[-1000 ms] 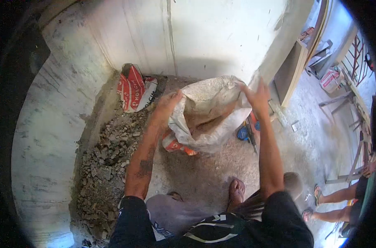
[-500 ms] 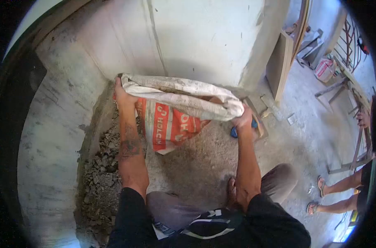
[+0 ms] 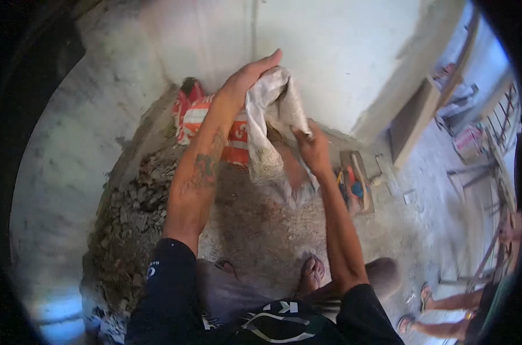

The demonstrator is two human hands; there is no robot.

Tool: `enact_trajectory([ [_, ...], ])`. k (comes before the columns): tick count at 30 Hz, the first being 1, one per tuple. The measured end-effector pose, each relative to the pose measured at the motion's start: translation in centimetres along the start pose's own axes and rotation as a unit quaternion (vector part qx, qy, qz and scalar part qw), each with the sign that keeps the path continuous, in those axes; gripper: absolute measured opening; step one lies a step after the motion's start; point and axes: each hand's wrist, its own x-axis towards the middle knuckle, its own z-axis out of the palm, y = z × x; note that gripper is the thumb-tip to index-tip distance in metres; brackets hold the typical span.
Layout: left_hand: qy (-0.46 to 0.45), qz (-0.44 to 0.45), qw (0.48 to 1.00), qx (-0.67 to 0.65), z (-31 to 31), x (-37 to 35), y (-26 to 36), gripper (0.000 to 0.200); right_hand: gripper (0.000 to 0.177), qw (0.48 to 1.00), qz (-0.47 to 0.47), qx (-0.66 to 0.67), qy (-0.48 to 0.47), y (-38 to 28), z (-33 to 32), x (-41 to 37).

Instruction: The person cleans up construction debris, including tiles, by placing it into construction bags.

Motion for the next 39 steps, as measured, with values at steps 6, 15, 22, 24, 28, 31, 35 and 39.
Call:
enact_trajectory([
  [6,0.4,0.199,0.586,0.676,-8.2,-8.5,-1.7,0.082,0.045,0.954,0.165,0.242,-0.062,0.7,3.2,-0.2],
  [15,0.302,0.106,0.754,0.574,-4.6,-18.0,-20.4,0.068,0.061,0.925,0.302,0.227,-0.047,2.0,9.1,-5.7],
  [22,0.197,0.107,0.932,0.284,-12.4,-15.1,-17.5,0.021,0.059,0.734,0.229,0.636,-0.06,11.5,5.3,-2.9],
  [24,0.267,0.052,0.961,0.05,-14.3,-15.3,-13.8,0.02,0.056,0.782,0.271,0.558,-0.063,8.9,0.1,-3.1],
  [28,0.249,0.241,0.935,-0.08,-17.3,-11.2,-9.3,0.051,0.054,0.805,0.254,0.531,0.077,9.2,-1.9,-2.9],
  [31,0.306,0.227,0.924,-0.041,-14.2,-12.6,-7.4,0.061,0.06,0.786,0.232,0.572,-0.01,4.2,-1.2,-2.9],
  [35,0.365,0.088,0.927,-0.004,-16.2,-13.0,-16.7,0.046,0.062,0.792,0.227,0.566,0.02,4.4,0.4,-1.7],
  [39,0.34,-0.005,0.931,-0.131,-11.8,-13.1,-22.1,0.032,0.066,0.829,0.36,0.423,-0.054,2.7,-0.6,-3.7],
])
